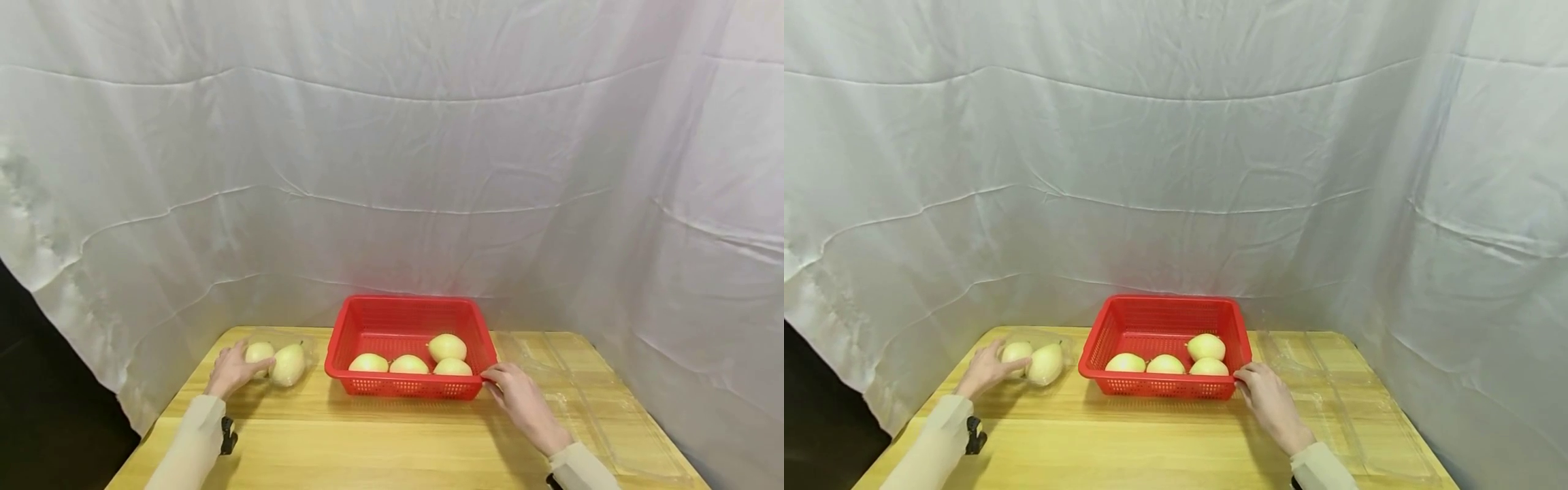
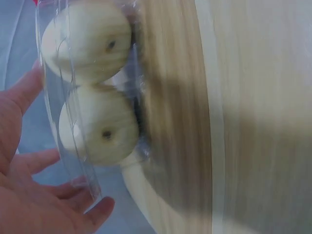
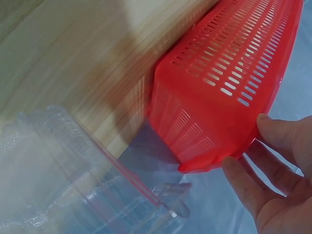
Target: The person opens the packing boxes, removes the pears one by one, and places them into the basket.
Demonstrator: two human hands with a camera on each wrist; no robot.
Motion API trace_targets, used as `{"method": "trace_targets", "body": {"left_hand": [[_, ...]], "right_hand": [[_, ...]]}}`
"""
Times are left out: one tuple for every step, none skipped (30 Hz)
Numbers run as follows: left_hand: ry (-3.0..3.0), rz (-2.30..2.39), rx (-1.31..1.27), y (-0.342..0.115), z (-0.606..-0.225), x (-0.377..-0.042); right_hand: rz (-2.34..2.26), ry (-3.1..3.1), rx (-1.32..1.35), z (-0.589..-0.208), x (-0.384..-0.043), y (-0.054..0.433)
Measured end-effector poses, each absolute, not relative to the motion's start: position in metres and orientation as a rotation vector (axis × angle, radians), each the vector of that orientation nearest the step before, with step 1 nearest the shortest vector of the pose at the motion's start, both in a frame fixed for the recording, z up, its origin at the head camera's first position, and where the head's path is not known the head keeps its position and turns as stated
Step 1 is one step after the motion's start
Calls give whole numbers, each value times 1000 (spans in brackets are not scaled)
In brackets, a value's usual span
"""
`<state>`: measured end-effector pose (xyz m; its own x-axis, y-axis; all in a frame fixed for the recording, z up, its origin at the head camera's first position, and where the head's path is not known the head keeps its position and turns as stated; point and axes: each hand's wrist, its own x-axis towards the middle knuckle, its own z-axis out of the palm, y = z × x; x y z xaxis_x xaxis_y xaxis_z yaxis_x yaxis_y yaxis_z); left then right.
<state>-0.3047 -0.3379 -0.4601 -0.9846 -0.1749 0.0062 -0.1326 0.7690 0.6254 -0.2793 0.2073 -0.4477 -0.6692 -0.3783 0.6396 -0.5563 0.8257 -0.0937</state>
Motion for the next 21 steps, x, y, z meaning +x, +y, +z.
{"method": "trace_targets", "body": {"left_hand": [[-2901,-1016,236,-339,-460,-303],[-2905,-1020,219,-340,-460,-301],[-2908,-1025,199,-340,-459,-299],[-2909,-1031,175,-341,-459,-297],[-2910,-1036,150,-341,-458,-295],[-2912,-1037,118,-342,-458,-293],[-2912,-1049,90,-342,-458,-292],[-2914,-1054,66,-343,-457,-290],[-2917,-1056,45,-343,-457,-288],[-2920,-1062,27,-343,-457,-287],[-2925,-1067,15,-343,-457,-285],[-2929,-1073,5,-343,-457,-284],[-2931,-1078,4,-344,-458,-283],[-2933,-1082,-2,-344,-458,-282],[-2932,-1087,-8,-344,-458,-281],[-2931,-1088,-15,-344,-458,-279],[-2930,-1084,-28,-344,-459,-278],[-2925,-1088,-42,-344,-459,-277],[-2921,-1087,-58,-344,-459,-275],[-2918,-1089,-73,-343,-459,-274],[-2916,-1083,-91,-343,-459,-272]], "right_hand": [[377,-2383,683,-447,-279,207],[378,-2388,680,-447,-279,207],[379,-2394,679,-447,-279,207],[380,-2398,677,-447,-279,207],[380,-2402,676,-446,-279,206],[380,-2406,673,-446,-279,206],[380,-2408,673,-446,-279,207],[377,-2407,672,-446,-279,207],[374,-2406,671,-446,-280,207],[372,-2403,672,-446,-280,207],[370,-2400,673,-446,-280,207],[369,-2397,672,-446,-280,207],[368,-2391,673,-446,-280,207],[366,-2390,673,-446,-280,207],[367,-2391,673,-446,-280,207],[368,-2391,672,-446,-280,207],[371,-2396,671,-446,-279,206],[374,-2400,669,-446,-279,206],[377,-2405,668,-446,-279,206],[381,-2411,665,-445,-279,206],[385,-2412,664,-445,-279,206]]}}
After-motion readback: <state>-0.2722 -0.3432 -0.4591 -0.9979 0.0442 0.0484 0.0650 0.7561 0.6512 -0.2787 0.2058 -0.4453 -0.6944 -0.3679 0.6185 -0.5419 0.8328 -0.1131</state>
